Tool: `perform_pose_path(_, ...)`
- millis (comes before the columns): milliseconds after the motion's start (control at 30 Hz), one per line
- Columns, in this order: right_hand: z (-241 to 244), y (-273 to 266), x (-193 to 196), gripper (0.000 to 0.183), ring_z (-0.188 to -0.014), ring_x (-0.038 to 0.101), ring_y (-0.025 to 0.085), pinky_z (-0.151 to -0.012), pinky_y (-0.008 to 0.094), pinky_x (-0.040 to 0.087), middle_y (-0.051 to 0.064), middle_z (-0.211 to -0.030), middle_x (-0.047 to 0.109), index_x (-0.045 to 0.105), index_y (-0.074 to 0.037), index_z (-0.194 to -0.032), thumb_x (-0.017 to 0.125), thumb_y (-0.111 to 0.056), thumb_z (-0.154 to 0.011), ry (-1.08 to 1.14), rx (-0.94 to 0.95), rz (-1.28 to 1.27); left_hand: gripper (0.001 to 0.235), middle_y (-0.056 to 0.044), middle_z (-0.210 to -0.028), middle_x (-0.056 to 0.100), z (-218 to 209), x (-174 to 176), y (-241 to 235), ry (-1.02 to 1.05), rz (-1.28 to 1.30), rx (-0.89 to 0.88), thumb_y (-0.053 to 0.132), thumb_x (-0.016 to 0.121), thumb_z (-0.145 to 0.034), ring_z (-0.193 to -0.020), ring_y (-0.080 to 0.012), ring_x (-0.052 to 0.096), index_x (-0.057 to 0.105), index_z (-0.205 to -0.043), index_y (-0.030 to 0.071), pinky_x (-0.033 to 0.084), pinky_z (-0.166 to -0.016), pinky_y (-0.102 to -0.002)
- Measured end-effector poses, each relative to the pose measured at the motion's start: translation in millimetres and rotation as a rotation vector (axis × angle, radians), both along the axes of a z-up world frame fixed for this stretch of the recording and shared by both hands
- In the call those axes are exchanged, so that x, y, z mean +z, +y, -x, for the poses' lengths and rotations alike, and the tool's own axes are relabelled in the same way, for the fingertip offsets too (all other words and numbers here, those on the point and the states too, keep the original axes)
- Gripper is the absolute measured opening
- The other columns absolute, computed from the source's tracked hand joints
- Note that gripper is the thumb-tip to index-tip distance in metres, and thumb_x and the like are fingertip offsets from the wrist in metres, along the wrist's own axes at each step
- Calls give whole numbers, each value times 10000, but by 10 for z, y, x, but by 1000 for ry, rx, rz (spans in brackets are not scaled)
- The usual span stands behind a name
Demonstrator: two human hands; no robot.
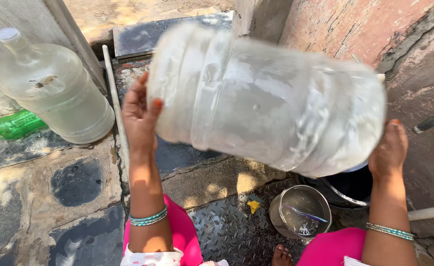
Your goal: The person repeatedly rinses a large transparent plastic water container by scooping water from a nearby bucket using a white plastic jug. They pour the water into the container, shake it to clean the interior, and then pour the water out onto the ground. This cycle is repeated multiple times.
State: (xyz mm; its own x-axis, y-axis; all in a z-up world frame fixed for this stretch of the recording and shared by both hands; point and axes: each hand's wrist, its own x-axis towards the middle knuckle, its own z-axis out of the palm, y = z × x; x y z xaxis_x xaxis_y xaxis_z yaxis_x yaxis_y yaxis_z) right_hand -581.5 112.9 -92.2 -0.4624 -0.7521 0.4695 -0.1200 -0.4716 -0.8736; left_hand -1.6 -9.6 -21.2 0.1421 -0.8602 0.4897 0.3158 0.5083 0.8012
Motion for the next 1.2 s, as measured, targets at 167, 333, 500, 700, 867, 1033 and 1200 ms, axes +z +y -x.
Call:
perform_pose_path(167,-236,-163,465,526,-922,671,246,-824,400,584,159,-1078,672,571,34,-1199,462,-480,-1168,-117,110,138,844,-53,-1259,675,-41,734,648,-78,392,35,624,841,-825,-1196,-131,636,622,-1398,46,536,-1115,-348)
perform_pose_path(333,-299,-245,539,606,-901,665,248,-791,389,572,158,-1089,671,579,34,-1246,408,-536,-1132,-133,48,2,852,-91,-1298,658,64,670,855,-69,610,-25,646,829,-783,-1211,-189,655,617,-1342,40,545,-1072,-380)
perform_pose_path(500,-14,-138,162,696,-881,660,250,-758,377,559,158,-1100,670,587,33,-1294,354,-592,-1096,-133,-38,-372,868,-299,-1006,645,66,-112,55,-49,-89,-24,604,809,-790,-837,-327,617,659,-1334,-54,511,-740,-462)
perform_pose_path(700,22,-148,-407,773,-587,584,256,-522,361,481,182,-867,666,625,20,-1177,366,-692,-1024,80,-181,-1251,1185,-319,-1279,633,110,-999,-624,-1036,-851,164,880,677,-655,-1216,-393,628,630,-1299,-114,480,-1061,-466)
perform_pose_path(867,-86,-79,-151,651,-635,576,218,-513,329,435,166,-885,659,653,7,-1084,419,-601,-1081,148,-180,-822,1034,-245,-1111,714,-55,-794,-532,-800,-798,127,763,729,-583,-1012,-349,731,655,-1213,-53,588,-915,-461)
perform_pose_path(1033,-252,213,466,381,-1162,683,229,-1051,398,584,134,-1237,633,548,-33,-1274,569,-374,-1104,-136,143,160,754,-90,-960,708,-314,-226,-115,80,-292,-51,692,735,-832,-911,-209,687,650,-1118,-1,569,-844,-380)
perform_pose_path(1200,-339,153,409,535,-1159,675,231,-1057,372,577,164,-1271,654,586,12,-1270,446,-488,-1139,-139,108,205,739,-74,-1133,683,-120,-67,172,-154,53,38,598,819,-798,-1083,-178,677,593,-1287,92,561,-984,-351)
